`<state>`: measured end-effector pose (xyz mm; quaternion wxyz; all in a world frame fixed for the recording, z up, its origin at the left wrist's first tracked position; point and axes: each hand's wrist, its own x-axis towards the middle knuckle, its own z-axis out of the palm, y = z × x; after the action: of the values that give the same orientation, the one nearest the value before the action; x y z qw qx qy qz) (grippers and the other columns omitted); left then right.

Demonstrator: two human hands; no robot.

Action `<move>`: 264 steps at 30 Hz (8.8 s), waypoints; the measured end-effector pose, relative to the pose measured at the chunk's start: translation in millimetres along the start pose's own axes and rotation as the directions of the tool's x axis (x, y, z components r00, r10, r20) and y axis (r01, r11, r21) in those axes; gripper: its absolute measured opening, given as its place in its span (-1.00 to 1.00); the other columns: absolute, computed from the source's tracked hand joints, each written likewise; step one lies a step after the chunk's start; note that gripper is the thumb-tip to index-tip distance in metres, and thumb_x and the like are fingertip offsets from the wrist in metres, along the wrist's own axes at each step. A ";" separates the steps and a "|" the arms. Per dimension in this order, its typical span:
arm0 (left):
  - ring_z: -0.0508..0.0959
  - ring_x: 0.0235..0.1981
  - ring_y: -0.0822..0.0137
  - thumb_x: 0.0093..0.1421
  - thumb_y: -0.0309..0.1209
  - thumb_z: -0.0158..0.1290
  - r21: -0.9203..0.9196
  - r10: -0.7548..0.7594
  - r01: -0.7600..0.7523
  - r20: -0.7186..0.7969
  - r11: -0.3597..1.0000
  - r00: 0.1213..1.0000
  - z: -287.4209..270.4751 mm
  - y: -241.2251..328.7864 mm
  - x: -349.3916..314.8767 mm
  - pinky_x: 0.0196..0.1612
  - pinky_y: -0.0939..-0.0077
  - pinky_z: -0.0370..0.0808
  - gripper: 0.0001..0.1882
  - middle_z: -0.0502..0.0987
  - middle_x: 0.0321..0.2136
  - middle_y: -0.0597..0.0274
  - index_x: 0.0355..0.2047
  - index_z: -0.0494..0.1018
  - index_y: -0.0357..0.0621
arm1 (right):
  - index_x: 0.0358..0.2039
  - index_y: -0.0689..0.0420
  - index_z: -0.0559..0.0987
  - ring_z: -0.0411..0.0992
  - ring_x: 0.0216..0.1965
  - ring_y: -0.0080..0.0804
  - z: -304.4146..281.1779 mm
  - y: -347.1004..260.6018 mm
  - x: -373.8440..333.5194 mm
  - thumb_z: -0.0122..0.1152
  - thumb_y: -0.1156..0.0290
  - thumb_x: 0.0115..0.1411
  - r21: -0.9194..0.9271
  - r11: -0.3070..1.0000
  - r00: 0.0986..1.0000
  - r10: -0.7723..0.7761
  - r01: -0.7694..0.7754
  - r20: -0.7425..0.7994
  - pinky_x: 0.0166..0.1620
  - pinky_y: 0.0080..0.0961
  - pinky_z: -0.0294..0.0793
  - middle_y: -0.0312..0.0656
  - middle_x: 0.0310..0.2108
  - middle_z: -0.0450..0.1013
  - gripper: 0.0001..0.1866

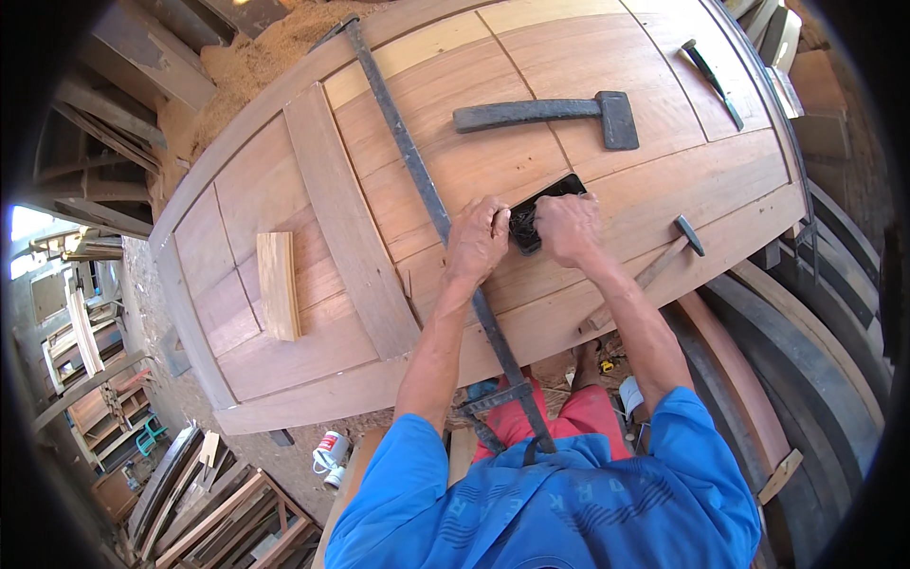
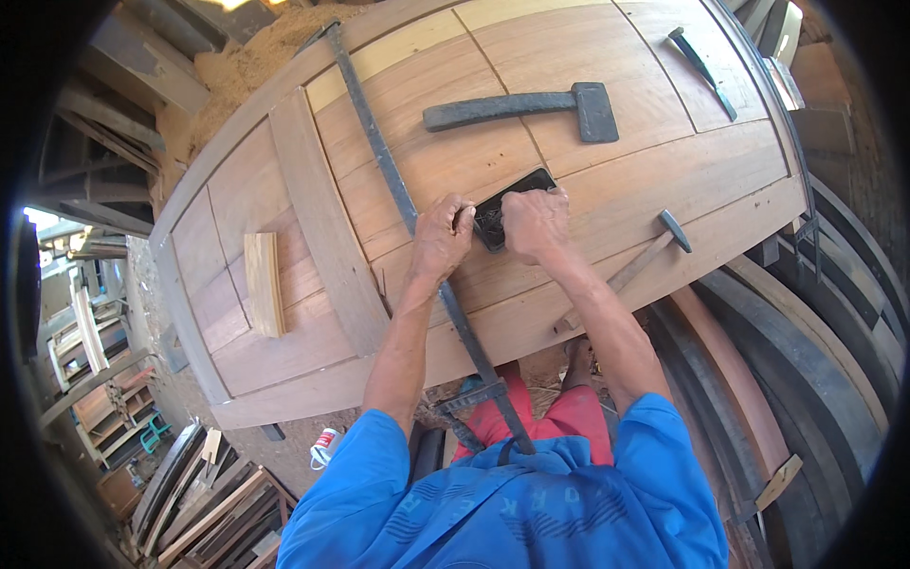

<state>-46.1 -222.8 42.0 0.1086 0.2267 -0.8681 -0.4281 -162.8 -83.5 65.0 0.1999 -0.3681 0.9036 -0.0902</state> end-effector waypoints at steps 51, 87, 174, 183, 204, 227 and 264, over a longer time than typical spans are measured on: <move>0.66 -0.17 0.33 0.35 -0.51 0.18 -0.891 -0.188 0.449 0.431 0.068 0.883 31.8 83.6 -57.1 -0.08 0.37 0.63 -0.85 0.66 -0.16 0.18 -0.08 0.58 -0.08 | 0.48 0.28 -0.01 0.45 0.14 0.20 18.1 108.9 -139.6 0.28 0.02 0.31 0.379 0.746 0.742 0.642 -0.547 -0.194 0.14 0.06 0.44 0.32 0.19 0.38 -0.02; 0.48 -0.12 0.24 0.17 -0.60 0.34 0.228 0.290 -0.335 0.210 0.914 0.934 223.4 118.1 -153.7 -0.02 0.41 0.46 -0.85 0.50 -0.21 0.15 -0.28 0.60 -0.19 | -0.03 0.37 0.53 0.57 -0.20 -0.05 288.0 203.2 -357.7 0.18 0.30 0.20 0.916 -0.269 0.524 0.756 -0.296 0.391 -0.08 -0.16 0.52 0.14 -0.28 0.56 -0.57; 0.57 -0.27 0.19 0.23 -0.40 0.27 0.046 -0.010 0.009 0.032 0.999 0.999 303.0 171.9 -17.1 -0.12 0.27 0.53 -0.90 0.63 -0.37 0.13 -0.27 0.63 -0.12 | 0.49 0.13 0.22 0.26 -0.49 -0.67 -28.0 318.9 -303.6 0.09 0.36 0.47 0.869 0.469 0.781 0.597 -0.156 -0.182 -0.41 -0.63 0.37 -0.38 -0.40 0.39 -0.38; 0.52 -0.30 0.10 0.18 -0.41 0.29 -0.008 0.001 -0.001 0.009 1.000 1.000 304.8 177.8 -18.8 -0.12 0.17 0.49 -0.93 0.65 -0.42 0.20 -0.33 0.63 -0.07 | 0.49 0.13 0.23 0.29 -0.48 -0.67 -27.1 322.8 -298.9 0.08 0.34 0.48 0.837 0.534 0.816 0.534 -0.124 -0.220 -0.42 -0.64 0.38 -0.37 -0.37 0.42 -0.39; 0.51 -0.17 0.12 0.19 -0.38 0.25 0.153 0.244 -0.237 -0.027 0.959 0.969 307.6 173.7 -23.6 -0.08 0.17 0.40 -0.89 0.63 -0.33 0.31 -0.28 0.55 0.01 | 0.46 0.03 0.29 0.49 -0.34 0.06 -48.0 307.5 -277.4 0.17 0.56 0.31 0.434 0.900 0.947 0.166 -0.032 -0.274 -0.23 -0.13 0.49 0.04 -0.35 0.46 -0.30; 0.47 -0.24 0.06 0.07 -0.50 0.25 0.106 0.271 -0.264 -0.061 0.959 0.961 305.6 168.1 -23.0 -0.13 0.14 0.37 -0.82 0.58 -0.36 0.23 -0.31 0.52 -0.06 | 0.47 -0.06 0.27 0.50 -0.40 0.02 -60.5 314.1 -273.8 0.21 0.48 0.29 0.272 0.962 0.982 0.066 -0.015 -0.179 -0.31 -0.06 0.52 -0.05 -0.38 0.44 -0.27; 0.45 -0.17 0.04 0.21 -0.38 0.18 0.248 0.241 -0.221 -0.054 0.943 0.969 308.9 170.6 -33.5 -0.12 0.07 0.33 -0.87 0.54 -0.28 0.19 -0.24 0.51 -0.03 | 0.44 0.14 0.28 0.56 -0.10 0.12 -64.9 308.2 -264.6 0.15 0.60 0.29 0.325 0.944 0.964 0.032 0.058 -0.264 -0.06 -0.14 0.57 0.20 -0.05 0.50 -0.31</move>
<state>-186.2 98.4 -10.9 0.1659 0.1526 -0.9286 -0.2947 -212.7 322.8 106.1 0.1349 -0.3200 0.8919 -0.2898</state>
